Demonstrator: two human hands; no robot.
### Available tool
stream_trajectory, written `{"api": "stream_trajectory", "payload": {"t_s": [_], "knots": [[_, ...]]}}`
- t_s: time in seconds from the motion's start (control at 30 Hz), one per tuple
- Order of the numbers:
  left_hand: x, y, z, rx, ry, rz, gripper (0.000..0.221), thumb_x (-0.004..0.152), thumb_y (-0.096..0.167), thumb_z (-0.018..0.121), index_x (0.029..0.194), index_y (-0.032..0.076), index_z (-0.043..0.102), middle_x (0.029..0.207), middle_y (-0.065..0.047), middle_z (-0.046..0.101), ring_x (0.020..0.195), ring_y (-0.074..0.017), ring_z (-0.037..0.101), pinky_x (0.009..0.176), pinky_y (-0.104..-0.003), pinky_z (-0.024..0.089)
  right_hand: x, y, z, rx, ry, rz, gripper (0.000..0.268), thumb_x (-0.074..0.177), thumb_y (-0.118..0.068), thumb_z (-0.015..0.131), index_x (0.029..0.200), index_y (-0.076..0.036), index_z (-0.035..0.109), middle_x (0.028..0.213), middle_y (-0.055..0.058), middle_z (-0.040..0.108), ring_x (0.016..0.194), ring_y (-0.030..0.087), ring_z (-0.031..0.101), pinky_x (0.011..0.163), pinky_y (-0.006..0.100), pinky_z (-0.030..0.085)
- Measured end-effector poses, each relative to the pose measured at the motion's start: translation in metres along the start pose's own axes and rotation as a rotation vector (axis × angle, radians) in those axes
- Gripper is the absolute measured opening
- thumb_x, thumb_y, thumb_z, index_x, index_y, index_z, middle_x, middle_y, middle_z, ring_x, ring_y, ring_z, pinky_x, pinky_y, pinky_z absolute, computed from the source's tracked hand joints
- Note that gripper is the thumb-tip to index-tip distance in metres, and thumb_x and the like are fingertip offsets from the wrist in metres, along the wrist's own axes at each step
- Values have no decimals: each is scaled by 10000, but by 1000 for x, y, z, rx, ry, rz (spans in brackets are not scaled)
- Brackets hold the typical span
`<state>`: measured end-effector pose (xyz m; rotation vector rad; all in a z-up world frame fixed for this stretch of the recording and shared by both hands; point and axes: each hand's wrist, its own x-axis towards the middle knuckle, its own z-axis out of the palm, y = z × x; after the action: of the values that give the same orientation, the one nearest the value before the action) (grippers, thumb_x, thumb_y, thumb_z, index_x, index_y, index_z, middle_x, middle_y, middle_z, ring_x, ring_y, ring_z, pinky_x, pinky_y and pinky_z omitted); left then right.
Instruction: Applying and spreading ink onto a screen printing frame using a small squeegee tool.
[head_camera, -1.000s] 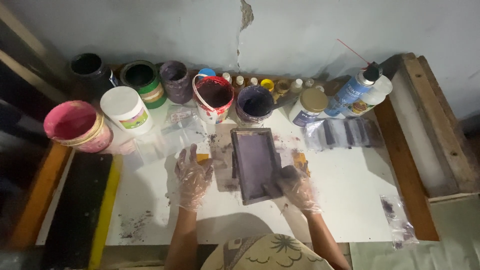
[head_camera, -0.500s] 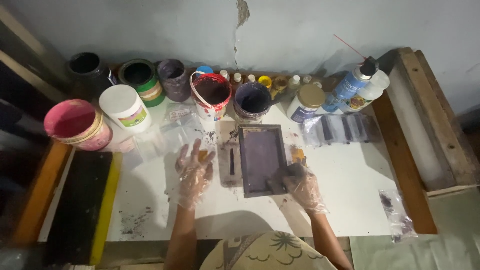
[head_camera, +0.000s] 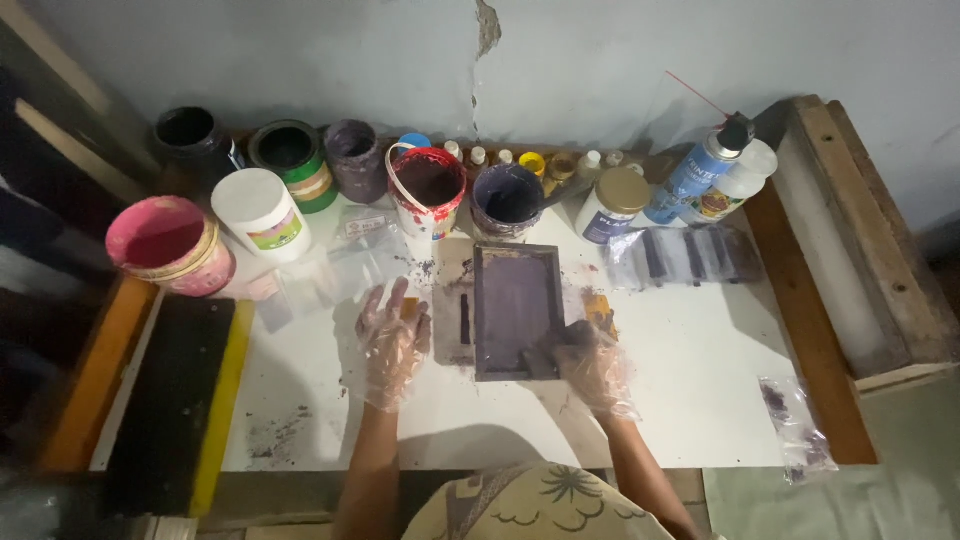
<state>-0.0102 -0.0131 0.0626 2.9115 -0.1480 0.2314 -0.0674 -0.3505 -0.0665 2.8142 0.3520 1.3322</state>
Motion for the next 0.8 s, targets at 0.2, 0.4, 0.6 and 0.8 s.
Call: {"api": "stream_trajectory", "payload": {"t_s": [0.2,0.4,0.6,0.8], "knots": [[0,-2,4,-216,292,140,439,999,562,468,848,291,779,1419,50,625,1351,-254,531,1157,-409,360,-49,-18,94,619,-524,685,395,765,-439,740,1074,-195,711,828,72,775,769,253,767,599,387,622],[9,-17,42,-496,561,318,497,982,590,544,947,144,762,936,-41,790,1191,-193,680,1188,-456,294,85,-60,-19,899,-601,1175,671,977,-681,312,872,-197,765,656,101,742,630,244,767,528,362,603],[-8,-34,21,-480,674,298,445,913,612,603,927,195,760,1267,-76,724,1230,-264,656,1118,-477,361,108,-102,-20,422,-750,678,269,912,-329,560,1057,-121,652,833,137,758,827,339,772,681,454,630],[-53,-98,-26,-233,645,186,264,820,370,738,982,162,727,1285,-56,719,1318,-220,596,1135,-440,350,152,-176,-55,752,-763,639,194,793,-265,680,978,-211,704,804,51,774,828,260,777,717,393,636]]}}
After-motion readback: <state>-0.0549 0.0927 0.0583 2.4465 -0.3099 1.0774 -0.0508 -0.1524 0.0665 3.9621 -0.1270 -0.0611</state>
